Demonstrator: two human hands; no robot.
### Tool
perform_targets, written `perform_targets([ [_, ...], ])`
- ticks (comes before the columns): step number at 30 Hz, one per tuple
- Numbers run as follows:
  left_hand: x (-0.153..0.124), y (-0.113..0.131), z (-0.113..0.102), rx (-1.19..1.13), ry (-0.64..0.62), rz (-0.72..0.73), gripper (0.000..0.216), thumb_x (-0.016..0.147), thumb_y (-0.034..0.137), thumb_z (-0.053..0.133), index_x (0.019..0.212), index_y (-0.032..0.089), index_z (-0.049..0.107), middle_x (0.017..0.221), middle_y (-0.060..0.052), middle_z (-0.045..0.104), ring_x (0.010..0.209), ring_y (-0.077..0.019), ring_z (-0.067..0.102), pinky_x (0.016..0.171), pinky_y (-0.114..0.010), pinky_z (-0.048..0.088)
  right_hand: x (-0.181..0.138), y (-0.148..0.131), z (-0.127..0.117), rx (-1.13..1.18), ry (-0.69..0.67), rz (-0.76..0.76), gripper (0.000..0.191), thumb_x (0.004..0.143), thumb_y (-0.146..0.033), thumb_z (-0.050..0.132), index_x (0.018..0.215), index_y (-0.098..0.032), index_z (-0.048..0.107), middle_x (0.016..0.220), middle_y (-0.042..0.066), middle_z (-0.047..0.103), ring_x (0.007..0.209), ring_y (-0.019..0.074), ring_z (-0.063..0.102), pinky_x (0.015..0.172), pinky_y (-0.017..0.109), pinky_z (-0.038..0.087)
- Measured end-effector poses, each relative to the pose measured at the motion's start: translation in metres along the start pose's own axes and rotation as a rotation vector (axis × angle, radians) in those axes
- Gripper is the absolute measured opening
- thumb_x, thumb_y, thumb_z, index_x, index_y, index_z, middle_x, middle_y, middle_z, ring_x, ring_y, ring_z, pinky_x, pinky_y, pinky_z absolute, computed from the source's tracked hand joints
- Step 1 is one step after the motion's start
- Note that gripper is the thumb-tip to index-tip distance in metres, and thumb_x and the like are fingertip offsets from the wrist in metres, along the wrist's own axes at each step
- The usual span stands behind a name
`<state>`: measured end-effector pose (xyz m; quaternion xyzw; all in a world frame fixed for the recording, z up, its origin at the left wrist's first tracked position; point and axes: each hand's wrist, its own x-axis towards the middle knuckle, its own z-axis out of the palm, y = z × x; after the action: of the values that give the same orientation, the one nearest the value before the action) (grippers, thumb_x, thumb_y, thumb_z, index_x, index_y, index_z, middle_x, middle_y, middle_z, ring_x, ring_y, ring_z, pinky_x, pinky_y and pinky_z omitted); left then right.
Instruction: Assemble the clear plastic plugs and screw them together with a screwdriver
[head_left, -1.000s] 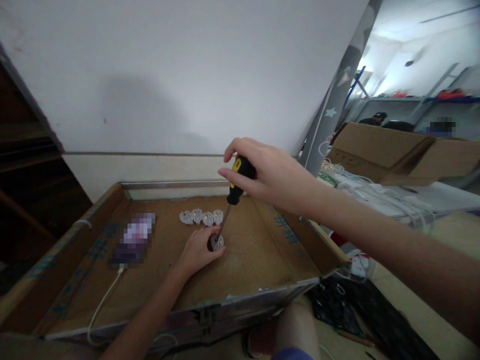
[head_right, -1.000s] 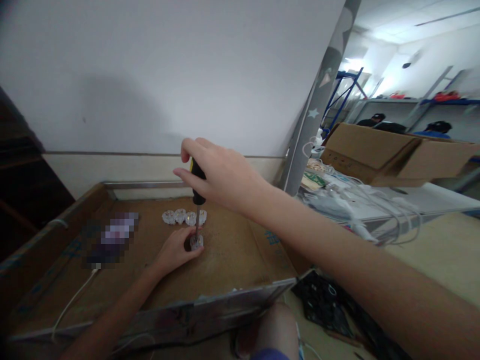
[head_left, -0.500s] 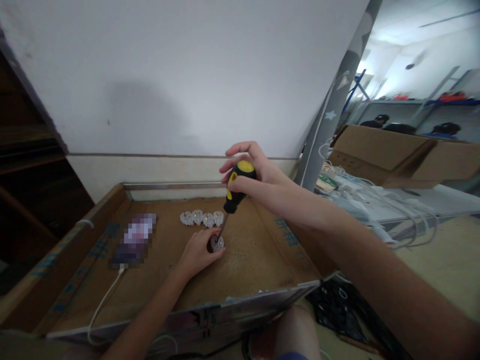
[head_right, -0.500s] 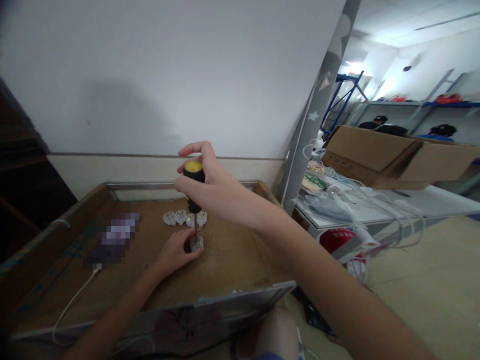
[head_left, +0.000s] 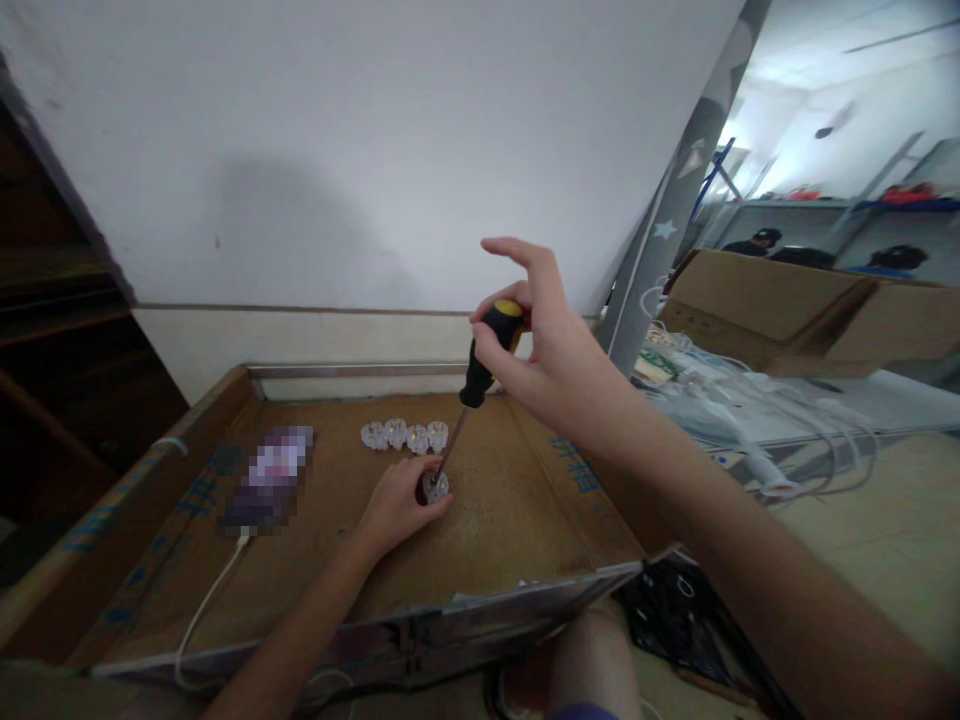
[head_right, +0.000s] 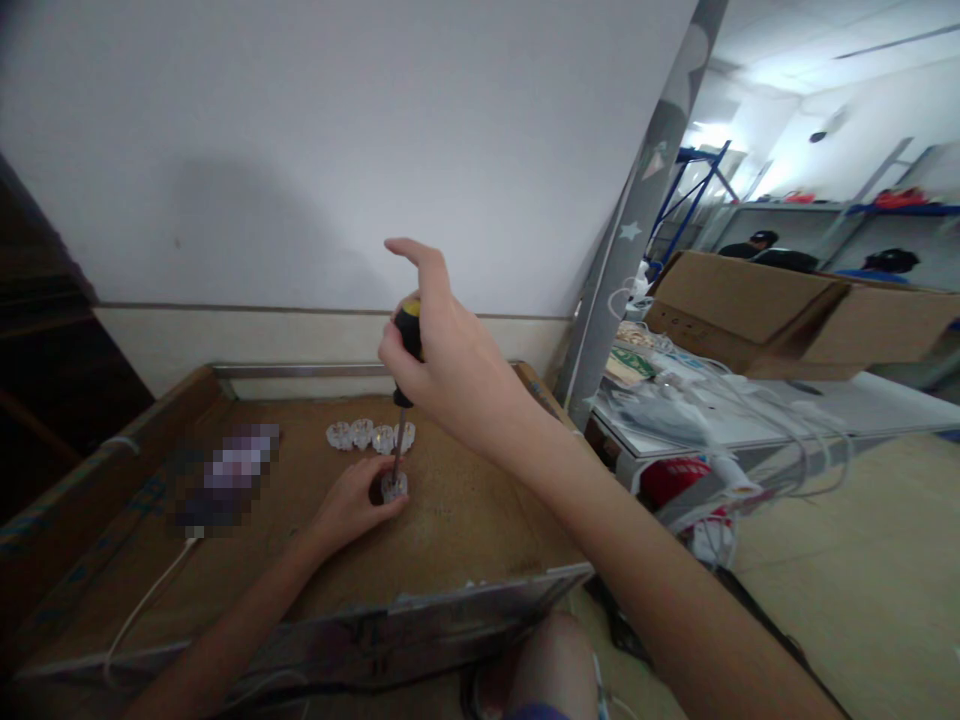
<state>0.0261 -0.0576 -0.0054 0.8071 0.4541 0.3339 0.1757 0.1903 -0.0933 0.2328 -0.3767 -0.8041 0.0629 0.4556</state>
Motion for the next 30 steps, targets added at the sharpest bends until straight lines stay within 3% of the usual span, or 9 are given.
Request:
perform_targets([
  [2, 0.0, 0.0, 0.001, 0.002, -0.001, 0.003, 0.038, 0.074, 0.032, 0.063, 0.109, 0.02, 0.056, 0.103, -0.006, 0.065, 0.096, -0.0234, 0.06, 0.086, -0.037, 0.046, 0.003, -0.003, -0.006, 0.075, -0.089, 0.047, 0.05, 0.078, -0.011, 0.046, 0.124, -0.019, 0.029, 0.088, 0.002, 0.053, 0.072, 0.0125, 0.051, 0.065, 0.026, 0.042],
  [6, 0.001, -0.002, 0.003, -0.001, 0.0, -0.01, 0.034, 0.074, 0.034, 0.064, 0.103, 0.019, 0.058, 0.099, -0.006, 0.065, 0.092, -0.0229, 0.06, 0.083, -0.036, 0.047, 0.01, -0.004, -0.003, 0.202, -0.157, 0.108, 0.011, 0.085, -0.027, 0.047, 0.092, -0.02, 0.048, 0.073, -0.002, 0.051, 0.064, 0.01, 0.05, 0.059, 0.024, 0.04],
  [9, 0.0, -0.003, 0.003, 0.007, -0.008, -0.008, 0.029, 0.075, 0.036, 0.063, 0.099, 0.021, 0.059, 0.097, -0.005, 0.065, 0.091, -0.0229, 0.06, 0.082, -0.036, 0.047, 0.012, -0.007, 0.006, 0.304, -0.142, 0.158, 0.027, 0.082, -0.047, 0.054, 0.082, -0.021, 0.048, 0.055, -0.006, 0.044, 0.055, 0.0099, 0.051, 0.054, 0.023, 0.038],
  [12, 0.0, -0.002, 0.003, 0.012, -0.012, -0.002, 0.027, 0.076, 0.037, 0.062, 0.097, 0.021, 0.059, 0.096, -0.005, 0.065, 0.091, -0.0231, 0.06, 0.082, -0.036, 0.047, 0.013, -0.011, 0.013, 0.376, -0.252, 0.193, 0.032, 0.084, -0.052, 0.049, 0.095, -0.022, 0.046, 0.058, -0.006, 0.05, 0.054, 0.011, 0.053, 0.054, 0.024, 0.039],
  [14, 0.0, -0.002, 0.003, 0.019, -0.01, -0.003, 0.027, 0.076, 0.036, 0.062, 0.098, 0.02, 0.059, 0.097, -0.006, 0.065, 0.092, -0.0234, 0.059, 0.082, -0.036, 0.046, 0.014, -0.011, 0.015, 0.277, -0.192, 0.162, 0.031, 0.085, -0.047, 0.047, 0.102, -0.021, 0.041, 0.072, -0.001, 0.056, 0.061, 0.0122, 0.055, 0.057, 0.025, 0.041],
  [18, -0.001, -0.002, 0.003, 0.024, -0.008, 0.004, 0.029, 0.077, 0.036, 0.061, 0.1, 0.02, 0.059, 0.098, -0.006, 0.064, 0.093, -0.0233, 0.059, 0.084, -0.037, 0.045, 0.017, -0.008, 0.012, -0.266, 0.014, 0.07, 0.025, 0.084, -0.034, 0.047, 0.104, -0.019, 0.041, 0.092, 0.008, 0.057, 0.075, 0.0178, 0.056, 0.066, 0.03, 0.041],
  [20, -0.001, -0.003, 0.003, 0.021, -0.005, 0.011, 0.029, 0.077, 0.036, 0.062, 0.1, 0.02, 0.059, 0.098, -0.005, 0.064, 0.093, -0.0233, 0.058, 0.084, -0.037, 0.045, 0.017, -0.007, 0.007, -0.399, -0.006, 0.056, 0.029, 0.084, -0.028, 0.044, 0.11, -0.016, 0.04, 0.093, 0.009, 0.057, 0.071, 0.0178, 0.054, 0.065, 0.031, 0.039],
  [25, -0.001, -0.003, 0.004, 0.025, -0.011, 0.015, 0.028, 0.076, 0.035, 0.062, 0.1, 0.02, 0.059, 0.097, -0.005, 0.064, 0.091, -0.0232, 0.059, 0.083, -0.036, 0.045, 0.015, -0.016, -0.007, -0.244, -0.271, -0.024, 0.044, 0.077, -0.02, 0.046, 0.118, -0.014, 0.033, 0.096, 0.008, 0.058, 0.066, 0.0124, 0.052, 0.063, 0.027, 0.04],
  [30, 0.0, 0.0, 0.005, 0.098, 0.017, 0.022, 0.026, 0.075, 0.032, 0.062, 0.098, 0.019, 0.058, 0.096, -0.006, 0.063, 0.091, -0.0238, 0.058, 0.082, -0.037, 0.045, 0.01, -0.027, -0.012, -0.663, -0.261, 0.063, 0.026, 0.08, -0.033, 0.049, 0.099, -0.015, 0.05, 0.077, 0.007, 0.059, 0.067, 0.0178, 0.052, 0.062, 0.031, 0.038],
])
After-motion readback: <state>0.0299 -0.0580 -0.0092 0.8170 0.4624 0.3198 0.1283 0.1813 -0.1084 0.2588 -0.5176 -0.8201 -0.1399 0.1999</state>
